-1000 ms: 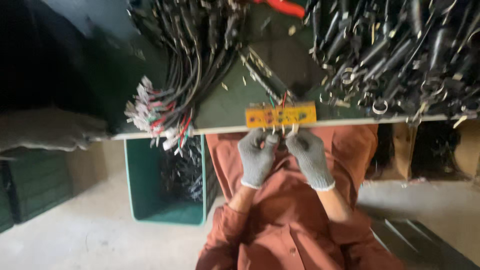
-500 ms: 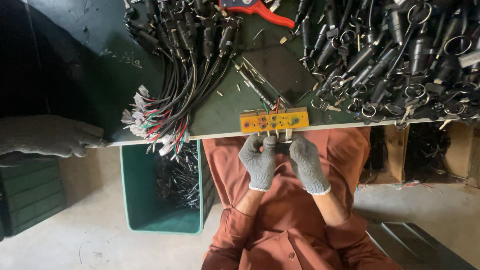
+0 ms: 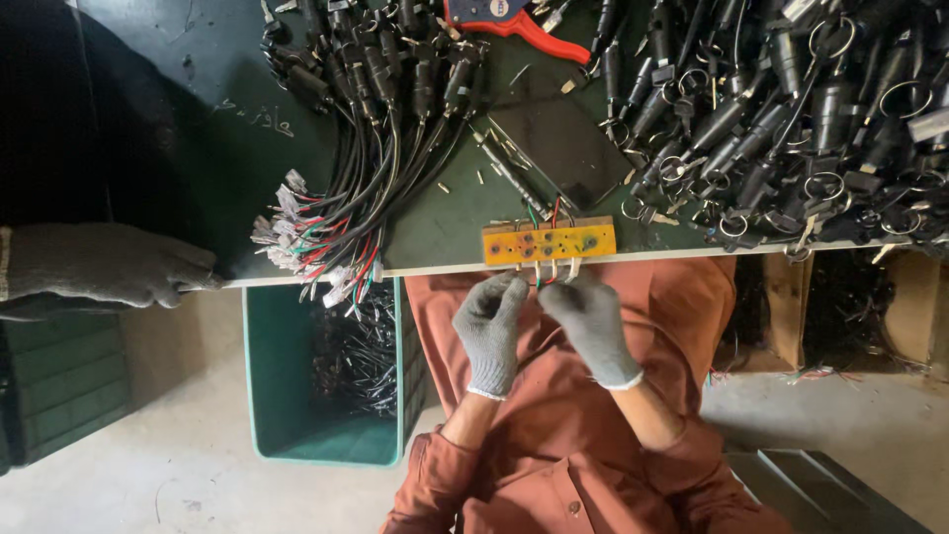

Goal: The person assembles small electronic components by inserting wires into a yellow terminal block and securing them with a screwdriver. They repeatedly pick up wires, align them, and tighten the terminals while working at a green workbench.

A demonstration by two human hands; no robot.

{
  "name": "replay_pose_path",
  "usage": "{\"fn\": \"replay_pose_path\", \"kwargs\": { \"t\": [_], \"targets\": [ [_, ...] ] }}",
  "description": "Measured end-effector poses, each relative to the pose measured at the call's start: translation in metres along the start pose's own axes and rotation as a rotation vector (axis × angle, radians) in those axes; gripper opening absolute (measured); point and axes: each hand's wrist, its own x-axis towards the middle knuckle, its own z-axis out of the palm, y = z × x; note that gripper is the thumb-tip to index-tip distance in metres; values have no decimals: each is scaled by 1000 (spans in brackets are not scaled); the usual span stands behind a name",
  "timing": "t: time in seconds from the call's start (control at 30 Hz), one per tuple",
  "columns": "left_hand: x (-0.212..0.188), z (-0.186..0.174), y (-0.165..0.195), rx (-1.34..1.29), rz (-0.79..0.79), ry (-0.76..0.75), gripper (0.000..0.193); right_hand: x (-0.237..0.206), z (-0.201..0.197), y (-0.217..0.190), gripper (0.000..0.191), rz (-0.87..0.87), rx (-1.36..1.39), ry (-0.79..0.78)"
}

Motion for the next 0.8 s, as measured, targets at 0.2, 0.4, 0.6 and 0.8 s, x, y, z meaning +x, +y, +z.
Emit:
{"fn": "replay_pose_path", "kwargs": {
  "t": [0.2, 0.4, 0.6, 0.8],
  "targets": [
    [11, -14, -15, 82, 32, -108, 26, 3, 14, -1, 19, 24, -197, 58],
    [26, -20, 7, 519, 400, -179, 23, 3, 22, 2, 24, 24, -200, 163],
    [29, -18, 12, 568, 267, -157, 22, 5, 20, 2, 16, 113, 13, 110],
    [36, -17, 10, 457, 296, -144, 26, 8, 19, -2, 19, 73, -1, 92]
  ]
}}
